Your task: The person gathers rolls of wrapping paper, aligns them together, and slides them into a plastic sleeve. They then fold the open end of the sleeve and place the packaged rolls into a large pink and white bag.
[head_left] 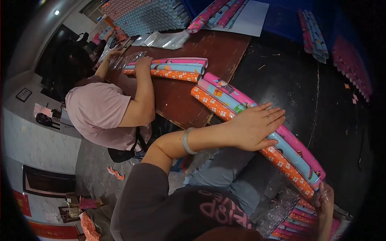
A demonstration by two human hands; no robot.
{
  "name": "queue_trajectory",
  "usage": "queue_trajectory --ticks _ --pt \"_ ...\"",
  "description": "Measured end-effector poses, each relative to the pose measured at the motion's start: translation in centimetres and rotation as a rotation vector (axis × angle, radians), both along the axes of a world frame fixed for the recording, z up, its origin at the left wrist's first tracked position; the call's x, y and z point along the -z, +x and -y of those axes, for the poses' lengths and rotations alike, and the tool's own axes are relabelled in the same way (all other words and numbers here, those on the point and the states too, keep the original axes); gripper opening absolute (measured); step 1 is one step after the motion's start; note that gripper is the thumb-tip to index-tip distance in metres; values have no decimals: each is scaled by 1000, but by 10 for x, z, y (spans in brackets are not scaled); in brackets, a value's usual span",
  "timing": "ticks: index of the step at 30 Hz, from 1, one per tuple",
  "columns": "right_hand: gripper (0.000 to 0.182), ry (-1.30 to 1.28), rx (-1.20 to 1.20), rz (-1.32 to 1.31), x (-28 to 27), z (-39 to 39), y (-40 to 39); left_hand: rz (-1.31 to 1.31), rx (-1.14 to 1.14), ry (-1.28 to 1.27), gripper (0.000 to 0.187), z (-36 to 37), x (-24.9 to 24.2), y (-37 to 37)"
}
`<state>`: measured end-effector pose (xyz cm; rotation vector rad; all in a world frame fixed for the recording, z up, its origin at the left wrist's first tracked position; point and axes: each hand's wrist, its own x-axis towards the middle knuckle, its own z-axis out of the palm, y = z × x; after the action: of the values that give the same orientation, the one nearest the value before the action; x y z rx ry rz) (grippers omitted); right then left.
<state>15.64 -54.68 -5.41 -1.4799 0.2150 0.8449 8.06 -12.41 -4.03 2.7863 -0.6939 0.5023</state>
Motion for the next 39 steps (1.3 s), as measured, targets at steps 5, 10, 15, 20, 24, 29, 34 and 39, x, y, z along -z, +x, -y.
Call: queue_trajectory --ticks 5,10,15,20,24,29,34,39 --pt "18 -236 -33 215 -8 -15 -8 6 3 -2 64 0 -1 0" --pt "20 -35 334 -57 -18 -30 -11 -3 11 6 64 0 -1 2" --pt "19 -228 165 251 -7 -11 -12 -3 5 -7 64 0 -3 0" --pt "15 -164 -92 289 -10 -18 -13 -3 0 7 64 1 -3 1" --pt "15 -182 -109 318 -18 -27 -17 0 3 3 63 1 -3 2" --pt "12 -194 -215 459 -6 -14 -11 7 11 1 62 1 -4 1" --pt "17 -11 81 101 -2 -22 -14 11 10 6 62 1 -4 1" --pt "14 19 5 93 4 -4 -9 0 9 7 63 1 -4 2"
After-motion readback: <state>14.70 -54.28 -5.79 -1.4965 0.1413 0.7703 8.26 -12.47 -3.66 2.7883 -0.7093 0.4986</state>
